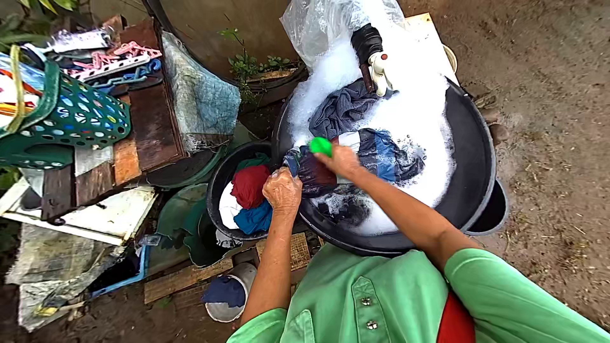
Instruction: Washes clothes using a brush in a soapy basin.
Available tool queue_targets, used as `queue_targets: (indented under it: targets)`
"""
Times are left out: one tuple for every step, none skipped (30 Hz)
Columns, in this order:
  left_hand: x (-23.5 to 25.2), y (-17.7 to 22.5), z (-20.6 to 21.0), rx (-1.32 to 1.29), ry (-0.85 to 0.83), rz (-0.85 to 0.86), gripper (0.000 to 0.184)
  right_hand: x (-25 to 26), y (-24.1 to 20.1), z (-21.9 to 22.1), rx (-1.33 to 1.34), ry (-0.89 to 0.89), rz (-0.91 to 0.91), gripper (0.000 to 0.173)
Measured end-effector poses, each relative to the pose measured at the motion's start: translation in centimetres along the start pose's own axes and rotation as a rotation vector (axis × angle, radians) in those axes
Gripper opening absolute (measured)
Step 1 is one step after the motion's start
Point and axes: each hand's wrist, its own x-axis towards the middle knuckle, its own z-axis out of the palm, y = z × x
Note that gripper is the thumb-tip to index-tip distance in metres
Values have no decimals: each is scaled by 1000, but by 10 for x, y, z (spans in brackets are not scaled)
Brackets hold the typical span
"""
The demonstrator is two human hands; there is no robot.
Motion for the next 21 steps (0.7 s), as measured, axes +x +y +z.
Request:
queue_targets:
  targets:
    - [1, 0, -1, 2, -6, 4, 30, 9, 22, -12, -2, 36, 60, 65]
    - [1, 0, -1, 1, -10, 8, 29, 12, 44, -26, -21, 82, 119, 66]
    - [2, 1, 0, 2, -18, 8, 29, 12, 65, -40, -50, 126, 173, 67]
    - [1, 1, 0, 0, -26, 6, 29, 10, 85, -52, -65, 172, 227, 67]
    - [1, 1, 0, -7, -24, 5, 29, 9, 101, -62, -65, 223, 273, 66]
    - [2, 1, 0, -13, -20, -1, 29, 6, 111, -71, -54, 264, 313, 64]
    - [2, 1, -1, -11, -22, -12, 28, 3, 114, -77, -37, 296, 349, 63]
    - [2, 0, -1, -5, -23, -20, 28, -2, 109, -78, 0, 322, 363, 61]
    - [3, 1, -1, 2, -21, -24, 28, -10, 96, -75, 47, 335, 330, 61]
    - [4, 2, -1, 8, -22, -27, 29, -20, 75, -66, 85, 317, 255, 59]
    - [4, 2, 0, 11, -26, -30, 30, -34, 53, -49, 86, 262, 156, 57]
    - [3, 2, 0, 14, -28, -29, 30, -47, 36, -27, 48, 169, 52, 56]
    - [3, 3, -1, 20, -31, -30, 30, -54, 26, -11, -16, 44, -2, 56]
    - [3, 3, -2, 24, -37, -29, 31, -55, 31, -2, -81, -56, -14, 57]
    - [3, 3, -4, 30, -53, -28, 31, -51, 50, -2, -122, -79, 16, 59]
    - [4, 3, -5, 38, -58, -27, 32, -43, 78, -10, -146, -23, 62, 61]
    - [5, 5, -6, 44, -65, -33, 32, -38, 102, -27, -171, 43, 129, 63]
    - [5, 6, -6, 44, -75, -44, 32, -37, 119, -49, -203, 86, 211, 64]
    - [4, 6, -5, 37, -77, -54, 33, -39, 136, -68, -210, 138, 282, 64]
    - [4, 6, -7, 16, -82, -71, 34, -42, 148, -86, -170, 195, 338, 62]
    - [5, 6, -11, -34, -91, -88, 35, -45, 156, -99, -90, 264, 370, 61]
